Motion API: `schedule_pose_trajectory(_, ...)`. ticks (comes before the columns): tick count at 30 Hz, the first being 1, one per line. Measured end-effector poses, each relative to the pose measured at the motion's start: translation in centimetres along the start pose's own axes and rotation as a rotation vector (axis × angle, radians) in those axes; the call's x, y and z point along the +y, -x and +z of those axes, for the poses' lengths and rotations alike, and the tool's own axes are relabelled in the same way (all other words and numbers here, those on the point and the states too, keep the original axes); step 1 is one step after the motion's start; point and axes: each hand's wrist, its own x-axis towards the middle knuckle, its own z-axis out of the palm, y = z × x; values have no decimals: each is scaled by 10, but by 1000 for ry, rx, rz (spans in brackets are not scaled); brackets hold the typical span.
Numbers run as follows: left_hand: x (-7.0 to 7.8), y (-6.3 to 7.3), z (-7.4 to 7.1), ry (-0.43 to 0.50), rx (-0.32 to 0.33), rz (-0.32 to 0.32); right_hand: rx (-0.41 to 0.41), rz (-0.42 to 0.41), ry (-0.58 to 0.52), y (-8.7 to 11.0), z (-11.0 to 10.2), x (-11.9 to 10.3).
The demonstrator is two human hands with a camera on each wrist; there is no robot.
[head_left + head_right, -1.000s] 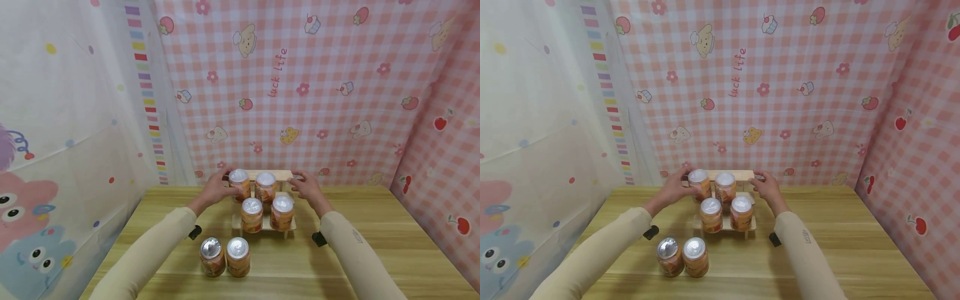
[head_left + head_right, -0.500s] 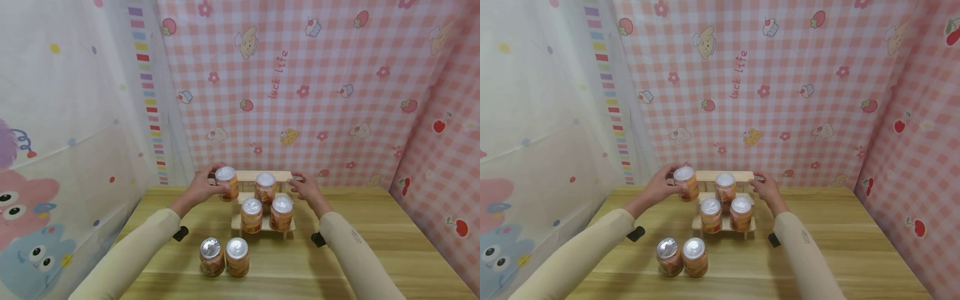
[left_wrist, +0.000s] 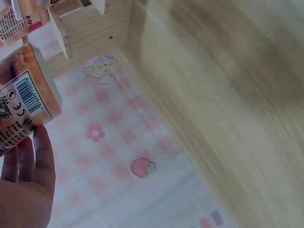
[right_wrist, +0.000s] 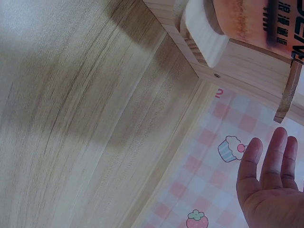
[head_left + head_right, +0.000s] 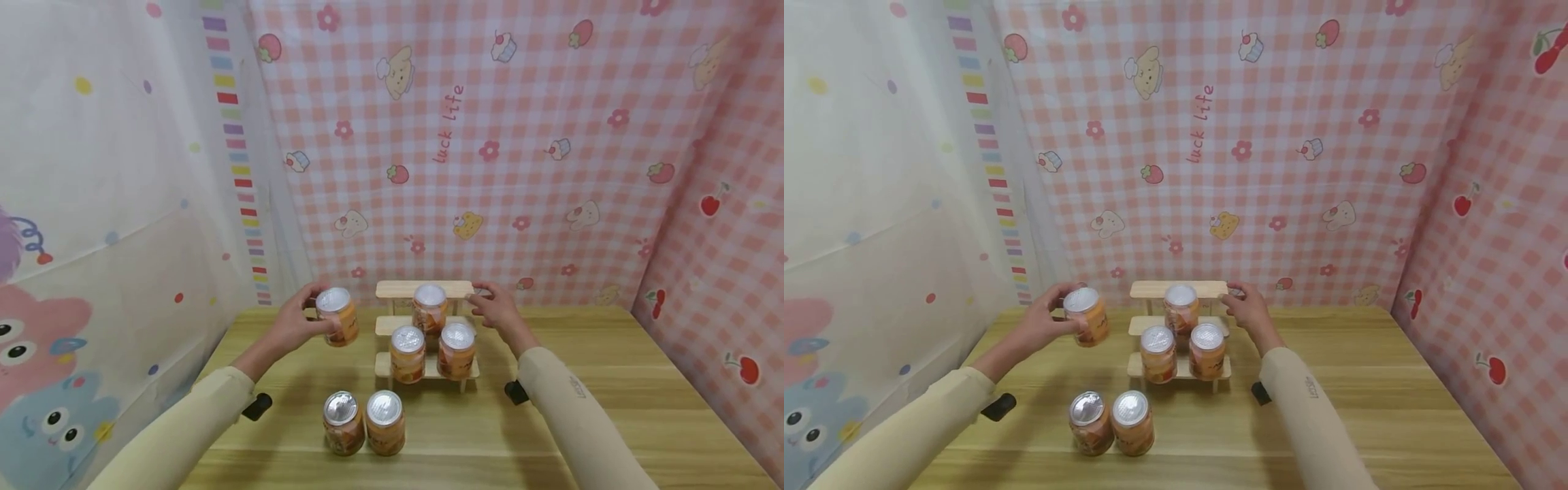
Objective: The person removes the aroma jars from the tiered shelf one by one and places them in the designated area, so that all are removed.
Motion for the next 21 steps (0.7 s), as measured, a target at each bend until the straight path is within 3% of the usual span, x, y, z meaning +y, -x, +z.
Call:
schedule_pose_trajectory(12, -24, 41, -18, -18, -6, -39, 7, -1, 13, 5, 3, -1)
schedule_pose_trajectory(21, -33, 69, -24, -18, 13, -44, 14, 0, 11, 3, 2, -1)
